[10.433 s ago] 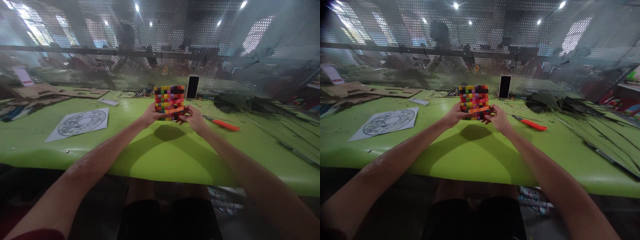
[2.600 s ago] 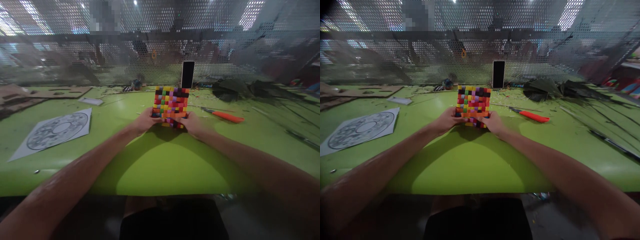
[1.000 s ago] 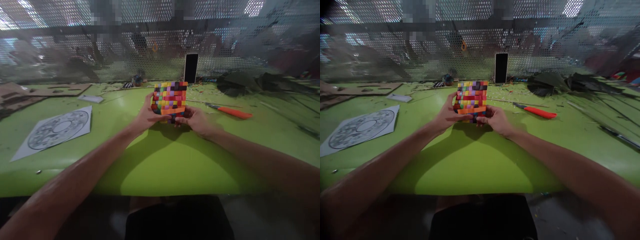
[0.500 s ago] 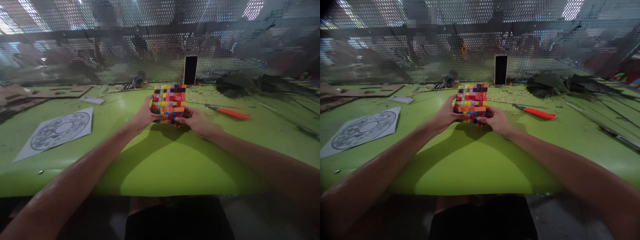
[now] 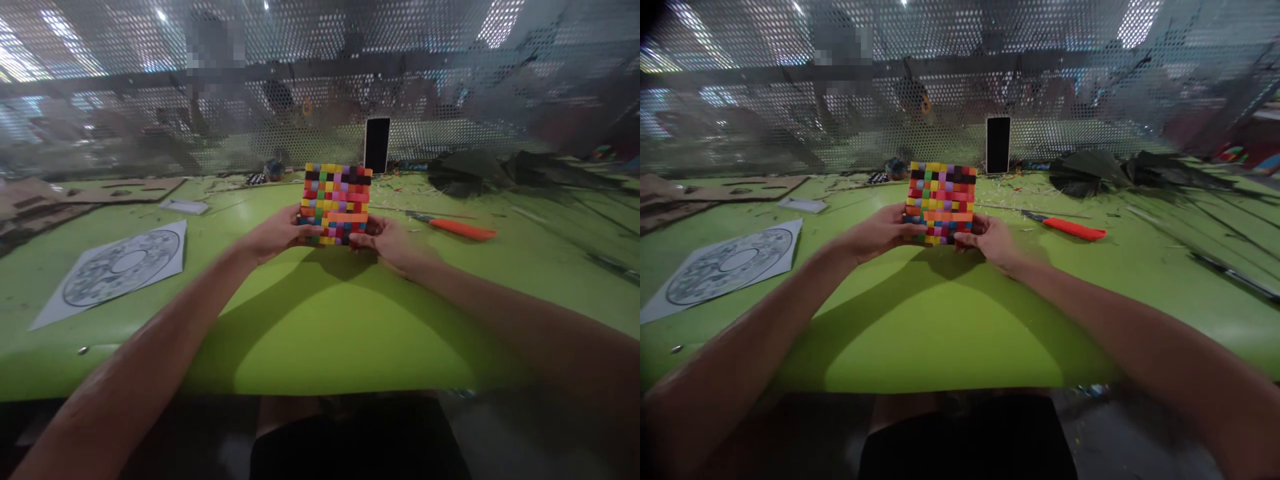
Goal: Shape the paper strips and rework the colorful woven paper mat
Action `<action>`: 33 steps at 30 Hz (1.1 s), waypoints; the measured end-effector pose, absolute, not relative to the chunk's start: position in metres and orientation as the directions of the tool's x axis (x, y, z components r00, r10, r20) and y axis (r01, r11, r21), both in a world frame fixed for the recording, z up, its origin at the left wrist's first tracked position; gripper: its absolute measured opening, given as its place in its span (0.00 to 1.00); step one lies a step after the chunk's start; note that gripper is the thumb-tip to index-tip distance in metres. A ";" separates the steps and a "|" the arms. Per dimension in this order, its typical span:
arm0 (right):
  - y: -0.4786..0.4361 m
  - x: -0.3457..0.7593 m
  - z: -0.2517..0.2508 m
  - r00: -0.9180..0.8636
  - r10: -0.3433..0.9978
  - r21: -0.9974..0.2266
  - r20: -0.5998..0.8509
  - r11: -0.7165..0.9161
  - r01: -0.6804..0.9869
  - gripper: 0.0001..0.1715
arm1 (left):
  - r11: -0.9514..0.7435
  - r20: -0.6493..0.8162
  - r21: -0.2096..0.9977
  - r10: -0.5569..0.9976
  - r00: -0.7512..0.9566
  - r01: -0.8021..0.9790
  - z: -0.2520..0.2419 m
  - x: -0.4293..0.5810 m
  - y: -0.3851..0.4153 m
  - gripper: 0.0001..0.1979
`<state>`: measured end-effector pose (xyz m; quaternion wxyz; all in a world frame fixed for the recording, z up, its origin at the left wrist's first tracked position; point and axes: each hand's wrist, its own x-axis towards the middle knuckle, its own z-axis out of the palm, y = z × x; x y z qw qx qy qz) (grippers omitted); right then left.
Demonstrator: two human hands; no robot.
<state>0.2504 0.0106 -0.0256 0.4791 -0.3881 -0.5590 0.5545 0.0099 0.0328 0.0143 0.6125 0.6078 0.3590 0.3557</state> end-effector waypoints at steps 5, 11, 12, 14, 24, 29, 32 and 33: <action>0.011 0.252 -0.025 -0.231 0.970 -0.993 0.071 0.047 -0.107 0.16 | 0.047 -0.074 0.997 0.807 0.586 0.062 0.022 -0.006 0.039 0.19; 0.011 0.252 -0.024 -0.237 0.968 -0.993 0.080 0.058 -0.100 0.16 | 0.033 -0.076 0.996 0.799 0.597 0.082 0.019 -0.009 0.041 0.21; 0.011 0.252 -0.025 -0.239 0.968 -0.993 0.079 0.056 -0.102 0.16 | 0.033 -0.076 0.996 0.799 0.596 0.083 0.018 -0.008 0.041 0.21; 0.013 0.252 -0.027 -0.242 0.967 -0.992 0.075 0.049 -0.112 0.16 | 0.032 -0.076 0.996 0.806 0.586 0.085 0.017 -0.008 0.041 0.21; 0.015 0.253 -0.027 -0.256 0.964 -0.989 0.075 0.040 -0.141 0.14 | -0.032 -0.046 0.990 0.850 0.524 0.140 0.017 -0.006 0.040 0.20; 0.012 0.254 -0.021 -0.288 0.957 -0.990 0.027 -0.014 -0.140 0.12 | -0.033 -0.047 0.989 0.851 0.523 0.142 0.018 -0.007 0.040 0.22; 0.013 0.255 -0.022 -0.286 0.958 -0.989 0.023 -0.021 -0.149 0.13 | -0.048 -0.034 0.988 0.853 0.520 0.144 0.019 -0.009 0.041 0.22; 0.014 0.255 -0.023 -0.286 0.958 -0.988 0.021 -0.025 -0.155 0.14 | -0.053 -0.031 0.988 0.853 0.520 0.145 0.019 -0.009 0.041 0.22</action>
